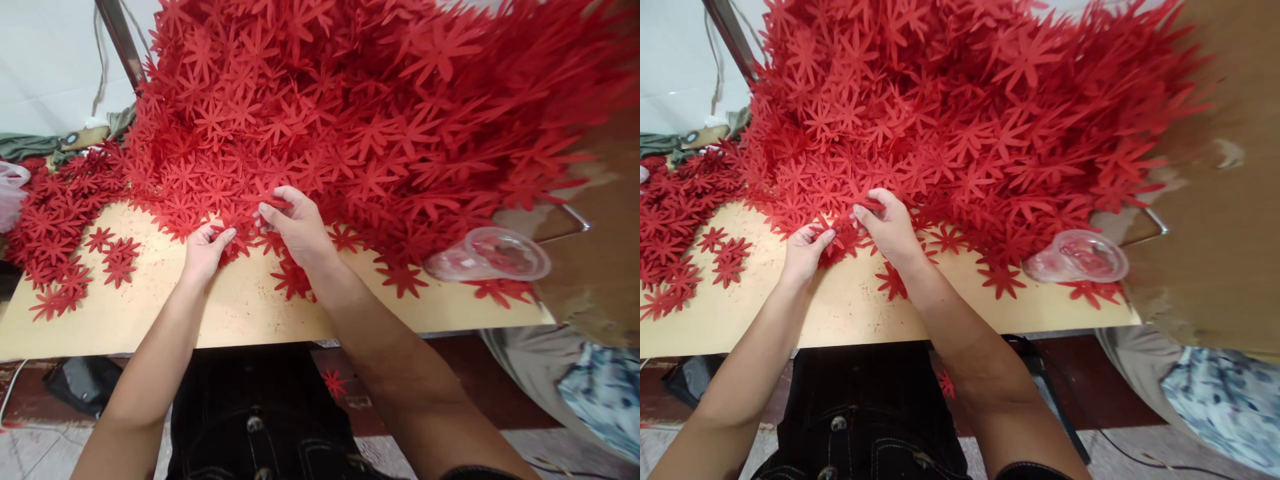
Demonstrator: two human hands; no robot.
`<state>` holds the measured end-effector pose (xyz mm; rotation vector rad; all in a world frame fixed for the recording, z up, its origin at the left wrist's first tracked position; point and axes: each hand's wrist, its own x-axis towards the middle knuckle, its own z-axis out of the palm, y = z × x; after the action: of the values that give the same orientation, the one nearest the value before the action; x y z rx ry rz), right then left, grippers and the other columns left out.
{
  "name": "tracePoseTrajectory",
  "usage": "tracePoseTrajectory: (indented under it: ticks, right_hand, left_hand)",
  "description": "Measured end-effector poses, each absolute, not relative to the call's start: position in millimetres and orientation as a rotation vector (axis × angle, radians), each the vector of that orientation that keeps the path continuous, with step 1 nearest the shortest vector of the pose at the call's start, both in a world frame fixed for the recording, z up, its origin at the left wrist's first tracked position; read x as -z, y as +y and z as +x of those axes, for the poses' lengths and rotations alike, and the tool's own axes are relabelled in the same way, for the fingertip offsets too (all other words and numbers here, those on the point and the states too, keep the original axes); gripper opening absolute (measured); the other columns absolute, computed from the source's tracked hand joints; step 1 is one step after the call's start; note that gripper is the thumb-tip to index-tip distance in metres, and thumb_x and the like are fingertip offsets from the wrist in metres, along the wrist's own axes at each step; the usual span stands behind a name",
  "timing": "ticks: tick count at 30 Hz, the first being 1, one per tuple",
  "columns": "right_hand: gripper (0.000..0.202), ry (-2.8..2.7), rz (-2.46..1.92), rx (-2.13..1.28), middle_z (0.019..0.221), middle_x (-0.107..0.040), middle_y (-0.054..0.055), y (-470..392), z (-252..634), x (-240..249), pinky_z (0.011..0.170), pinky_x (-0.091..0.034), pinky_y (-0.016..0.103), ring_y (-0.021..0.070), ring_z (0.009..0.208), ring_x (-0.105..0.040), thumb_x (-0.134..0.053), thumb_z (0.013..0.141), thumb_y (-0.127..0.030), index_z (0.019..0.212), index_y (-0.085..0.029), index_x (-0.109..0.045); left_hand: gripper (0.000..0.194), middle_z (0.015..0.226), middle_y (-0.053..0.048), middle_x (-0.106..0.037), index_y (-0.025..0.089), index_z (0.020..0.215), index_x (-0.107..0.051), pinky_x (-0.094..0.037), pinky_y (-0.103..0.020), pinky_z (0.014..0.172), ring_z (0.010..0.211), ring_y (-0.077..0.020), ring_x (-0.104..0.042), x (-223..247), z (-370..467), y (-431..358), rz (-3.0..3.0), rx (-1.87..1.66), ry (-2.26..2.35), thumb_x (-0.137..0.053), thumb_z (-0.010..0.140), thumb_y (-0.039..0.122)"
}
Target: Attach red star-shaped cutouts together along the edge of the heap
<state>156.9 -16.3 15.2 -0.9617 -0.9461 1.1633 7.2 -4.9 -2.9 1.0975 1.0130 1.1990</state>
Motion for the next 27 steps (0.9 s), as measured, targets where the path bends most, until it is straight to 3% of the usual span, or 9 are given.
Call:
tracePoseTrajectory:
  ticks: [4,9,14,18,23,27]
  right_hand:
    - [0.046,-0.889,-0.915,-1.213,0.061,-0.058,-0.008,-15.2,154.6,-14.1,0.051,-0.044,0.019,0.0048,0.053,-0.053,-0.080,0.055,-0.042,0.078,-0.022,-0.047]
    - [0.039,-0.870,-0.927,-1.227,0.062,-0.059,-0.008,-18.2,153.3,-17.2,0.054,-0.044,0.018,0.0028,0.055,-0.053,-0.082,0.054,-0.034,0.074,-0.020,-0.052]
    - [0.037,-0.851,-0.954,-1.213,0.062,-0.058,-0.009,-17.7,154.9,-16.0,0.053,-0.044,0.019,0.0031,0.050,-0.051,-0.079,0.059,-0.030,0.079,-0.021,-0.050]
    - [0.038,-0.849,-0.931,-1.235,0.057,-0.055,-0.009,-16.3,155.5,-14.0,0.050,-0.041,0.019,0.0032,0.049,-0.048,-0.079,0.057,-0.035,0.078,-0.021,-0.051]
    - [0.044,-0.837,-0.942,-1.335,0.062,-0.057,-0.009,-18.4,156.9,-14.8,0.055,-0.043,0.020,0.0047,0.056,-0.053,-0.082,0.052,-0.031,0.078,-0.021,-0.048]
    - [0.045,-0.800,-0.912,-1.326,0.063,-0.056,-0.009,-20.7,157.5,-18.3,0.051,-0.038,0.019,0.0035,0.054,-0.048,-0.082,0.051,-0.029,0.078,-0.021,-0.047]
  left_hand:
    - [0.042,0.048,0.005,-0.057,0.016,0.062,-0.057,-0.036,-0.019,0.046,0.042,-0.0046,-0.046,4.7,5.4,-3.6,1.097,-1.216,1.060,-0.082,0.052,0.047]
    - [0.039,0.043,0.008,-0.047,0.017,0.063,-0.051,-0.030,-0.019,0.045,0.041,-0.0038,-0.037,5.2,4.4,-3.2,1.101,-1.234,1.039,-0.078,0.062,0.045]
    - [0.043,0.047,0.006,-0.052,0.016,0.059,-0.055,-0.037,-0.019,0.052,0.046,-0.0040,-0.043,4.2,5.4,-3.5,1.092,-1.279,0.986,-0.077,0.060,0.053]
    - [0.037,0.068,0.004,-0.065,0.018,0.074,-0.064,-0.045,-0.019,0.067,0.062,-0.0057,-0.056,5.9,5.3,-4.1,1.007,-1.340,0.935,-0.079,0.059,0.048]
    - [0.036,0.059,0.006,-0.060,0.018,0.068,-0.061,-0.043,-0.018,0.057,0.053,-0.0042,-0.051,6.4,5.6,-4.2,1.059,-1.280,0.959,-0.081,0.057,0.046]
    - [0.038,0.058,0.006,-0.061,0.015,0.064,-0.061,-0.043,-0.017,0.058,0.054,-0.0040,-0.053,5.3,6.2,-3.6,1.113,-1.226,1.037,-0.085,0.050,0.042]
